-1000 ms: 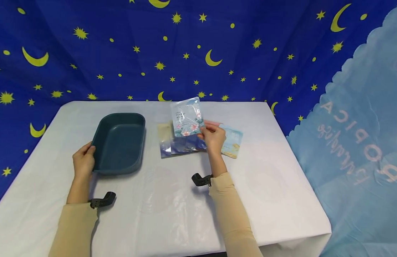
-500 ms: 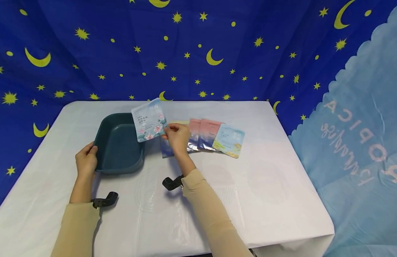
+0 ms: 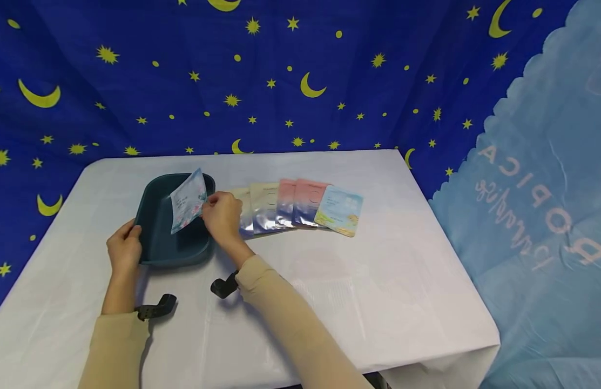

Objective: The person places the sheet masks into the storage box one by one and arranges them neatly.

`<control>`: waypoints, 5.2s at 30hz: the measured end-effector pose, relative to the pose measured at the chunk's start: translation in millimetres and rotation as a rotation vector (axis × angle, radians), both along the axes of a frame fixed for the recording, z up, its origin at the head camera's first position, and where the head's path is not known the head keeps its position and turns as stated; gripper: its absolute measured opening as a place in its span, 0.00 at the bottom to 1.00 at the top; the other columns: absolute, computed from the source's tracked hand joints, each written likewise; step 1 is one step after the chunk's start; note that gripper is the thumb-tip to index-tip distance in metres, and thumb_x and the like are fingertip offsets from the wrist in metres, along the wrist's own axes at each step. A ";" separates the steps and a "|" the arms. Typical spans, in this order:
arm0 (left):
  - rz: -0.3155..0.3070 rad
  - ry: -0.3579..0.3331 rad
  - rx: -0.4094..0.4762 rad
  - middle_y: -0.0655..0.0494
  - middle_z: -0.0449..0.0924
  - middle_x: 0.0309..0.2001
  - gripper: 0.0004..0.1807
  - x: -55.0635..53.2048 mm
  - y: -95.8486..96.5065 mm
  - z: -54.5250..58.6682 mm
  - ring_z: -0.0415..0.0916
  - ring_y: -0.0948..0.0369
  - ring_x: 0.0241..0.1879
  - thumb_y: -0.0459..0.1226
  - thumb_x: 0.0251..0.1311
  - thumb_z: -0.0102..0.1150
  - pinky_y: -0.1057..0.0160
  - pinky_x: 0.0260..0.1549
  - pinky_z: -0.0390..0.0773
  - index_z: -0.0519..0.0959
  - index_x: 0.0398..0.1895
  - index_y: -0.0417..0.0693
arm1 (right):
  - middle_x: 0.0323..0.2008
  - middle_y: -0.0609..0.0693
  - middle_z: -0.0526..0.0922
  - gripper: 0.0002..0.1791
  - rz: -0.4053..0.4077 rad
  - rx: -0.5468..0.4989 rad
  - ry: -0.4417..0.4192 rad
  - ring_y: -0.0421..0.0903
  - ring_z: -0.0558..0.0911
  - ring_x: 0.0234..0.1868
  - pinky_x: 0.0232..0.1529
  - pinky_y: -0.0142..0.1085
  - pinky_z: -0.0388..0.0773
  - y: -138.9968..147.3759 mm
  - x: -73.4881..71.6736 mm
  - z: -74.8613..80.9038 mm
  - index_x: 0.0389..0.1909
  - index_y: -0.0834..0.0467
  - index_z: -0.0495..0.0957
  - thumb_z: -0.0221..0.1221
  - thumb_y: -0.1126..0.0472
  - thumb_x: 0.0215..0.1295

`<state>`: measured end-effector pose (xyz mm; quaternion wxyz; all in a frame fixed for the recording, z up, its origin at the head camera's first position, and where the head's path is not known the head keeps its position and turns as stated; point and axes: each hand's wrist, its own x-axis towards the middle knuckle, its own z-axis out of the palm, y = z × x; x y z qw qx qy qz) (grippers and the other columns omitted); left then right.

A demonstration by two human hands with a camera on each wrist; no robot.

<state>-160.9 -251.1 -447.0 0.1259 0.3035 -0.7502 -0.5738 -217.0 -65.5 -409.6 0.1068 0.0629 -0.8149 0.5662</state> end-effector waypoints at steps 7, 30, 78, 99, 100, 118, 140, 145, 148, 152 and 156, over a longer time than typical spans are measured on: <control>0.022 -0.013 -0.016 0.38 0.67 0.68 0.24 0.6 0.4 1.0 0.61 0.47 0.70 0.36 0.75 0.39 0.53 0.71 0.61 0.65 0.70 0.41 | 0.26 0.51 0.87 0.07 -0.012 0.288 0.068 0.40 0.83 0.25 0.28 0.24 0.77 -19.7 8.4 -1.5 0.35 0.63 0.86 0.64 0.65 0.59; 0.024 -0.014 -0.035 0.37 0.67 0.68 0.24 -3.0 3.8 -2.5 0.62 0.46 0.69 0.35 0.74 0.39 0.53 0.71 0.60 0.66 0.70 0.38 | 0.37 0.48 0.89 0.12 0.107 0.668 0.131 0.42 0.86 0.30 0.24 0.30 0.78 1.9 24.4 22.8 0.41 0.55 0.87 0.62 0.53 0.65; 0.058 -0.004 0.033 0.37 0.64 0.70 0.24 2.1 9.1 -7.4 0.60 0.47 0.70 0.37 0.74 0.39 0.55 0.72 0.58 0.64 0.70 0.37 | 0.44 0.69 0.78 0.40 -0.379 0.720 -0.526 0.63 0.79 0.46 0.46 0.52 0.79 289.1 -24.2 -42.8 0.51 0.75 0.72 0.73 0.46 0.49; 0.056 -0.004 0.040 0.39 0.63 0.71 0.25 2.5 10.7 -6.4 0.59 0.49 0.70 0.38 0.74 0.38 0.55 0.72 0.59 0.64 0.71 0.39 | 0.39 0.63 0.82 0.29 -0.429 0.611 -0.619 0.53 0.78 0.32 0.26 0.39 0.73 295.7 -26.0 -48.3 0.43 0.67 0.76 0.70 0.47 0.53; 0.057 -0.007 0.041 0.39 0.64 0.71 0.25 2.6 10.8 -6.6 0.59 0.49 0.70 0.38 0.74 0.38 0.55 0.72 0.58 0.64 0.71 0.39 | 0.40 0.63 0.83 0.27 -0.448 0.593 -0.618 0.55 0.80 0.34 0.28 0.41 0.75 296.3 -25.3 -49.0 0.44 0.67 0.77 0.70 0.48 0.54; 0.055 -0.011 0.046 0.39 0.62 0.71 0.25 1.9 9.9 -5.1 0.58 0.49 0.71 0.38 0.74 0.38 0.54 0.72 0.58 0.63 0.71 0.39 | 0.40 0.64 0.83 0.11 -0.589 -0.127 -0.361 0.32 0.77 0.13 0.23 0.28 0.82 309.3 -21.5 -54.0 0.43 0.70 0.81 0.62 0.68 0.63; 0.048 0.005 0.055 0.39 0.61 0.72 0.25 3.1 8.2 -5.6 0.55 0.48 0.73 0.37 0.75 0.37 0.52 0.74 0.55 0.62 0.72 0.38 | 0.35 0.65 0.85 0.09 -0.468 -0.237 -0.147 0.33 0.79 0.16 0.23 0.29 0.83 257.2 -28.3 -12.3 0.40 0.71 0.81 0.62 0.69 0.62; 0.043 -0.006 0.054 0.39 0.60 0.72 0.25 2.5 7.5 -5.6 0.55 0.47 0.73 0.37 0.75 0.37 0.52 0.74 0.55 0.62 0.72 0.38 | 0.30 0.61 0.84 0.08 -0.384 -0.222 -0.136 0.34 0.79 0.17 0.35 0.47 0.86 225.5 -31.5 -5.3 0.38 0.70 0.81 0.62 0.68 0.63; 0.043 -0.009 0.048 0.39 0.60 0.72 0.25 2.6 6.5 -6.1 0.55 0.47 0.73 0.37 0.75 0.37 0.52 0.74 0.55 0.62 0.72 0.38 | 0.30 0.62 0.85 0.07 -0.327 -0.226 -0.134 0.34 0.79 0.18 0.39 0.52 0.85 201.8 -32.6 1.0 0.37 0.70 0.81 0.63 0.68 0.63; 0.045 -0.003 0.042 0.38 0.61 0.72 0.25 3.0 5.4 -6.2 0.56 0.47 0.73 0.36 0.75 0.37 0.51 0.73 0.55 0.62 0.72 0.38 | 0.30 0.65 0.85 0.06 -0.241 -0.228 -0.098 0.34 0.78 0.17 0.34 0.50 0.85 162.9 -32.8 7.6 0.34 0.71 0.82 0.63 0.70 0.61; 0.034 0.008 0.028 0.37 0.62 0.71 0.24 2.9 5.1 -6.9 0.57 0.46 0.72 0.36 0.75 0.38 0.51 0.73 0.56 0.63 0.71 0.37 | 0.28 0.66 0.85 0.05 -0.135 -0.193 -0.046 0.36 0.78 0.16 0.24 0.39 0.85 119.6 -26.8 7.5 0.32 0.71 0.81 0.63 0.71 0.59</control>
